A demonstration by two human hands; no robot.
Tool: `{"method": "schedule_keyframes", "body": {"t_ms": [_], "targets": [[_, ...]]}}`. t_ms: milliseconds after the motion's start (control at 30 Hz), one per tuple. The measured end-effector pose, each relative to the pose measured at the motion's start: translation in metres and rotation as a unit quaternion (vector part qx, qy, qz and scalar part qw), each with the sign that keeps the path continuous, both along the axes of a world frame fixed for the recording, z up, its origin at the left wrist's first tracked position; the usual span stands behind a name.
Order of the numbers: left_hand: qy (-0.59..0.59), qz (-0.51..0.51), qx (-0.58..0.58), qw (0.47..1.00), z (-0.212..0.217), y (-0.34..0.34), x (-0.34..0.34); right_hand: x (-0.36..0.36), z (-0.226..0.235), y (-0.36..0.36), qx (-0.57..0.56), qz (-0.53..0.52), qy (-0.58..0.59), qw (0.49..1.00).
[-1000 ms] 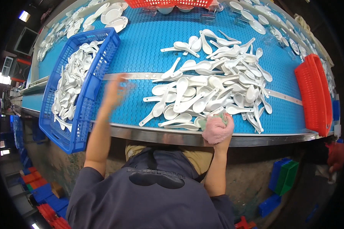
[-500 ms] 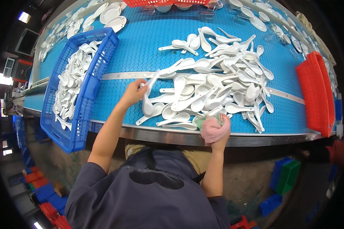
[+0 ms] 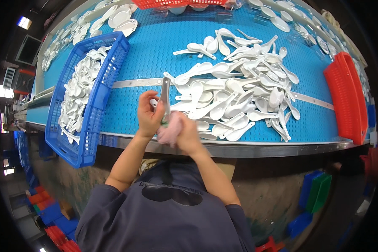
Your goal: Wiping white plastic spoons with a cloth and sorting them into baskets.
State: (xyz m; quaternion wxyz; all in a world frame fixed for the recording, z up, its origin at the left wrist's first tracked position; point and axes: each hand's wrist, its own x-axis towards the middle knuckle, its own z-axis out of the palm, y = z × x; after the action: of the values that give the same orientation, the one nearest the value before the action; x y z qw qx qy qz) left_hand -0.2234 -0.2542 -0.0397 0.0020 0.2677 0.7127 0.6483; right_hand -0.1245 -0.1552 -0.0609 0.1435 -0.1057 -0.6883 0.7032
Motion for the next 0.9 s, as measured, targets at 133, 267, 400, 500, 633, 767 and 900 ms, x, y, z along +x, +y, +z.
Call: {"method": "schedule_keyframes", "body": {"t_ms": [133, 267, 400, 500, 633, 767, 900], "targets": [[-0.037, 0.018, 0.057, 0.998, 0.009, -0.021, -0.011, -0.007, 0.013, -0.021, -0.134, 0.015, 0.001, 0.991], [-0.023, 0.214, 0.126, 0.968, 0.026, -0.099, -0.086, 0.013, 0.018, 0.007, 0.141, 0.007, 0.043, 0.989], [0.134, 0.467, -0.11, 0.867, 0.085, -0.242, -0.167, 0.052, 0.024, 0.056, 0.08, -0.114, -0.125, 0.982], [0.279, 0.544, -0.302, 0.731, 0.095, -0.234, -0.176, 0.077, 0.005, 0.089, 0.173, -0.195, -0.065, 0.963], [0.059, 0.094, -0.252, 0.961, 0.036, -0.064, -0.145, 0.104, -0.038, 0.107, 0.197, -0.334, -0.007, 0.922], [0.021, -0.005, -0.42, 0.907, -0.031, 0.088, -0.111, 0.095, -0.049, 0.093, 0.315, -0.308, 0.017, 0.898], [-0.006, -0.057, -0.533, 0.844, -0.031, 0.144, -0.1, 0.091, -0.045, 0.096, 0.362, -0.301, 0.015, 0.882]]}}
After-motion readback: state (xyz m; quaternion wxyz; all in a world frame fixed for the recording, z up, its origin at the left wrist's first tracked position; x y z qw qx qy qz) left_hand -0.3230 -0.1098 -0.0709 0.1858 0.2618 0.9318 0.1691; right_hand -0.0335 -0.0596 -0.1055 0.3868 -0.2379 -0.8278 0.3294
